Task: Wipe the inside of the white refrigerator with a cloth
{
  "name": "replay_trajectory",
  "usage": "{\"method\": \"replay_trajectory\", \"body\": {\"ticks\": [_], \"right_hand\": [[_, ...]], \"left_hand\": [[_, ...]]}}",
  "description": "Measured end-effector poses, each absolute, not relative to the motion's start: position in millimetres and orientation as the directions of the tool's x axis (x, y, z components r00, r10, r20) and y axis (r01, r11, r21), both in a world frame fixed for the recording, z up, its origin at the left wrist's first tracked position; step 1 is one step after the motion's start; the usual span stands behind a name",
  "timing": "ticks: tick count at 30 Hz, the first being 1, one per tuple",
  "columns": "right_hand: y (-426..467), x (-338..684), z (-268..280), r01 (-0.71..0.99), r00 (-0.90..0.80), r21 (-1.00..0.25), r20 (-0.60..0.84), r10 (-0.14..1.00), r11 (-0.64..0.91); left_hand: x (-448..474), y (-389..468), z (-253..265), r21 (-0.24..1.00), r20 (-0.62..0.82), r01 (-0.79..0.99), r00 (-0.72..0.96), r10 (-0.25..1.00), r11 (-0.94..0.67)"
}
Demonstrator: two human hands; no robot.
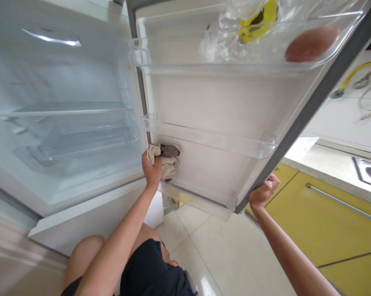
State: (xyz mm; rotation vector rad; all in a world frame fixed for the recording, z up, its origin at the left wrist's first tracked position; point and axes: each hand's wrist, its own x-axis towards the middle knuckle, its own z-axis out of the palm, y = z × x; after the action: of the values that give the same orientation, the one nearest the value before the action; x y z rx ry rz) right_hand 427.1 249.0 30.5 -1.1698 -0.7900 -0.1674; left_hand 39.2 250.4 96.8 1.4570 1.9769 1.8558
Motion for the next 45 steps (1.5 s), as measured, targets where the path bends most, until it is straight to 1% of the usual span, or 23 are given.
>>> {"method": "replay_trajectory", "body": {"ticks": [2, 5, 7, 9, 12, 17, 19, 21, 23, 24, 26, 28, 29, 33, 35, 38, 40, 42, 45], "right_hand": [[248, 426, 31, 0.507, 0.727, -0.759, 0.631, 0.271, 0.408], [246, 424, 32, 0.506, 0.729, -0.761, 0.629, 0.271, 0.406], [244, 423, 32, 0.500, 0.732, -0.765, 0.624, 0.275, 0.405], [242, 422, 32, 0.494, 0.735, -0.770, 0.618, 0.280, 0.403], [241, 422, 32, 0.487, 0.736, -0.776, 0.611, 0.290, 0.400], [244, 422, 32, 0.463, 0.751, -0.795, 0.587, 0.302, 0.393], [246, 423, 31, 0.468, 0.746, -0.788, 0.595, 0.298, 0.401], [248, 424, 29, 0.482, 0.738, -0.775, 0.610, 0.288, 0.408], [249, 425, 28, 0.488, 0.737, -0.773, 0.614, 0.283, 0.406], [250, 425, 28, 0.487, 0.739, -0.776, 0.611, 0.284, 0.402], [250, 425, 28, 0.484, 0.742, -0.781, 0.605, 0.289, 0.395], [249, 424, 29, 0.479, 0.743, -0.786, 0.600, 0.296, 0.390], [249, 424, 30, 0.478, 0.744, -0.788, 0.598, 0.297, 0.389], [249, 423, 32, 0.475, 0.751, -0.791, 0.592, 0.291, 0.385], [249, 423, 33, 0.481, 0.748, -0.789, 0.597, 0.290, 0.383], [250, 424, 33, 0.486, 0.744, -0.788, 0.600, 0.295, 0.378], [251, 425, 33, 0.485, 0.743, -0.789, 0.599, 0.298, 0.377], [252, 426, 34, 0.483, 0.742, -0.791, 0.598, 0.303, 0.376], [252, 427, 34, 0.480, 0.742, -0.794, 0.595, 0.310, 0.373]], "left_hand": [[58, 256, 99, 0.868, 0.470, 0.453, -0.614, 0.634, -0.204], [95, 264, 102, 0.898, 0.439, 0.337, -0.641, 0.630, -0.282], [120, 266, 102, 0.877, 0.479, 0.326, -0.636, 0.605, -0.352], [145, 266, 101, 0.834, 0.550, 0.359, -0.602, 0.579, -0.419], [176, 260, 101, 0.773, 0.635, 0.403, -0.518, 0.574, -0.491], [212, 243, 99, 0.718, 0.694, 0.408, -0.360, 0.623, -0.564], [223, 236, 97, 0.662, 0.741, 0.419, -0.245, 0.625, -0.621], [233, 229, 94, 0.588, 0.784, 0.422, -0.087, 0.615, -0.690], [241, 224, 92, 0.534, 0.797, 0.398, 0.059, 0.601, -0.746], [245, 222, 91, 0.526, 0.794, 0.379, 0.103, 0.599, -0.762], [249, 219, 91, 0.543, 0.782, 0.345, 0.124, 0.611, -0.766], [249, 218, 91, 0.568, 0.766, 0.326, 0.128, 0.630, -0.756], [247, 217, 92, 0.569, 0.754, 0.331, 0.155, 0.638, -0.753], [230, 218, 88, 0.525, 0.673, 0.413, 0.333, 0.660, -0.744], [220, 220, 83, 0.511, 0.621, 0.417, 0.425, 0.658, -0.751], [207, 226, 75, 0.522, 0.509, 0.400, 0.562, 0.651, -0.753], [199, 230, 72, 0.508, 0.440, 0.420, 0.624, 0.646, -0.752], [190, 236, 74, 0.463, 0.374, 0.461, 0.673, 0.639, -0.757], [170, 247, 81, 0.395, 0.228, 0.524, 0.740, 0.633, -0.755]]}}
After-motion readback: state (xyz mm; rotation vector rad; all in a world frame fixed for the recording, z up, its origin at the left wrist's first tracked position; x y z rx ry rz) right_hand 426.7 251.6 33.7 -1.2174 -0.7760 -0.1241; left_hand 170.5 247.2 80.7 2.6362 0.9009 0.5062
